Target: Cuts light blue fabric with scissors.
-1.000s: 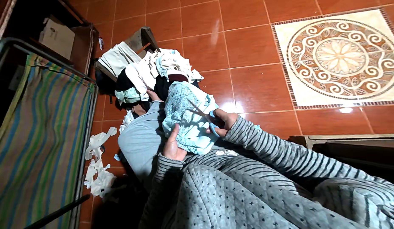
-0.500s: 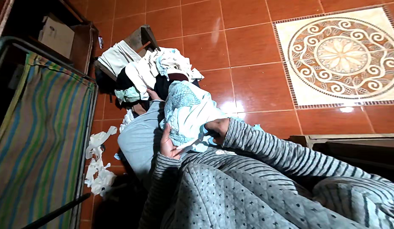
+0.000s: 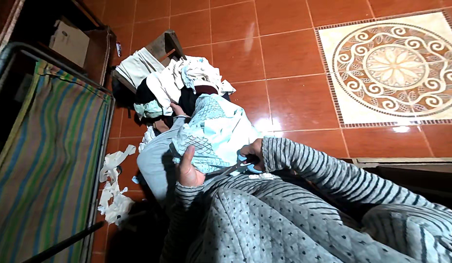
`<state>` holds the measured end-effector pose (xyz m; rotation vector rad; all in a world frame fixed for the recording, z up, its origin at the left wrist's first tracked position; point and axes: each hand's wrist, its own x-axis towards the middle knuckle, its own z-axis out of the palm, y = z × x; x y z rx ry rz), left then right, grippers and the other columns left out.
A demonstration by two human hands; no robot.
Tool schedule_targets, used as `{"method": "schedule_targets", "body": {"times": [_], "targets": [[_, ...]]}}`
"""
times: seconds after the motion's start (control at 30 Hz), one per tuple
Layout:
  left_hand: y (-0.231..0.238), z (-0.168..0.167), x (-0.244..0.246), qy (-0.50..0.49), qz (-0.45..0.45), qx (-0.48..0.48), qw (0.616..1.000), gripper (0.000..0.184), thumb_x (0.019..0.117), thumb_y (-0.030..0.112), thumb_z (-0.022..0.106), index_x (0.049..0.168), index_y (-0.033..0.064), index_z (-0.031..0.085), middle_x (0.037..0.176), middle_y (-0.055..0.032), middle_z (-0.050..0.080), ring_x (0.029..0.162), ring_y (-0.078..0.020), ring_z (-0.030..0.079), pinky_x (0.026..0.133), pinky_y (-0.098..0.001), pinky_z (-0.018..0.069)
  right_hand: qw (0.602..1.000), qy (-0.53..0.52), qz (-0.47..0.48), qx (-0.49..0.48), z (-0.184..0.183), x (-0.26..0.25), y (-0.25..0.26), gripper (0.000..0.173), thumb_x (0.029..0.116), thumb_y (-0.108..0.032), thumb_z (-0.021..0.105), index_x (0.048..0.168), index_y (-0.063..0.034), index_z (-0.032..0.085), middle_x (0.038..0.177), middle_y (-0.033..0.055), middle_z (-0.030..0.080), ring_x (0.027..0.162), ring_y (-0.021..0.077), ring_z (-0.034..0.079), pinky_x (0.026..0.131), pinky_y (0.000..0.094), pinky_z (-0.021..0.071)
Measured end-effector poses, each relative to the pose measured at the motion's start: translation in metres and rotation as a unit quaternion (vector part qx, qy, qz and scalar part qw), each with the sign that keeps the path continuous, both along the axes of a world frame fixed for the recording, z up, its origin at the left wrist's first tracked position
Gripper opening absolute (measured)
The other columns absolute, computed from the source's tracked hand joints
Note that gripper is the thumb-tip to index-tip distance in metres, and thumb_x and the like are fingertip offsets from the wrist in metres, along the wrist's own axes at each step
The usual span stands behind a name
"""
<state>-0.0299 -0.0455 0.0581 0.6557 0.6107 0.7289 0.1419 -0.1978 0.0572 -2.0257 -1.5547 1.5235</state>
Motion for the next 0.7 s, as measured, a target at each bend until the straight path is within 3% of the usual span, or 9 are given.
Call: {"method": "schedule_targets", "body": {"times": [0.07,0.2,0.3,0.37,0.4,0.57,0.7], "targets": [[-0.002,0.002,0.003,0.02,0.015,0.01,1.0,0.025,0.0921,0.005,0.057,0.117,-0.0001,0.055,0.095,-0.0107,0.074,0.088,-0.0192,0.074,0.081,-0.0407,0.0638,1.0,0.003,0.012,-0.008,0.001,0.001,0.001,0.033,0.0904,-0.004,0.072,0.122,0.0028,0.063,0.108,0.024,0.067,0.103,0.0383,0.066,0.091,0.0546,0.0493],[0.003,-0.004,0.0,-0.001,-0.005,0.007,1.0,0.025,0.0939,0.007,0.057,0.118,-0.0008,0.055,0.098,-0.0128,0.073,0.091,-0.0204,0.074,0.084,-0.0416,0.063,0.996,0.047,-0.044,0.065,-0.003,0.004,-0.011,0.027,0.0862,-0.001,0.072,0.111,0.004,0.063,0.095,0.0213,0.067,0.091,0.0322,0.067,0.081,0.0507,0.052],[0.003,-0.005,-0.001,0.014,-0.008,0.009,1.0,0.024,0.0973,0.007,0.051,0.12,0.0002,0.055,0.101,-0.0126,0.073,0.094,-0.0207,0.073,0.086,-0.0415,0.0623,0.957,0.147,-0.135,0.209,-0.02,0.005,-0.024,0.026,0.0784,-0.005,0.073,0.099,0.0048,0.062,0.081,0.0108,0.064,0.073,0.0134,0.062,0.065,0.033,0.051],[0.002,-0.004,0.0,0.035,-0.004,0.013,0.999,0.024,0.0993,0.005,0.046,0.122,0.0001,0.053,0.102,-0.0125,0.073,0.094,-0.0211,0.073,0.087,-0.0423,0.0623,0.923,0.166,-0.197,0.287,-0.027,0.001,-0.025,0.03,0.0796,-0.016,0.075,0.1,0.0015,0.062,0.084,0.0041,0.067,0.072,0.0029,0.061,0.064,0.0223,0.0511],[0.001,-0.004,0.001,0.044,0.002,0.017,0.999,0.023,0.1002,0.003,0.045,0.122,-0.0003,0.053,0.101,-0.0126,0.073,0.094,-0.0215,0.074,0.086,-0.0427,0.0626,0.915,0.141,-0.227,0.302,-0.026,-0.002,-0.023,0.033,0.0806,-0.021,0.076,0.102,0.0015,0.063,0.085,0.0041,0.067,0.072,0.0026,0.061,0.064,0.0221,0.0514],[-0.007,-0.004,0.004,0.079,0.012,0.067,0.995,0.024,0.0972,-0.004,0.049,0.121,-0.0007,0.05,0.1,-0.0088,0.072,0.093,-0.0187,0.073,0.086,-0.0406,0.0625,0.931,-0.028,-0.264,0.25,-0.007,-0.012,-0.007,0.045,0.0815,-0.028,0.078,0.112,0.0029,0.066,0.09,0.0165,0.071,0.078,0.0281,0.068,0.074,0.0512,0.0555],[-0.013,-0.006,0.004,0.103,0.008,0.095,0.99,0.035,0.0929,-0.008,0.056,0.127,-0.0043,0.047,0.104,-0.0103,0.07,0.096,-0.018,0.072,0.089,-0.04,0.0617,0.927,-0.064,-0.279,0.244,-0.003,-0.019,0.002,0.047,0.0822,-0.034,0.075,0.11,0.0023,0.066,0.088,0.0176,0.07,0.078,0.033,0.068,0.072,0.0569,0.0537]]}}
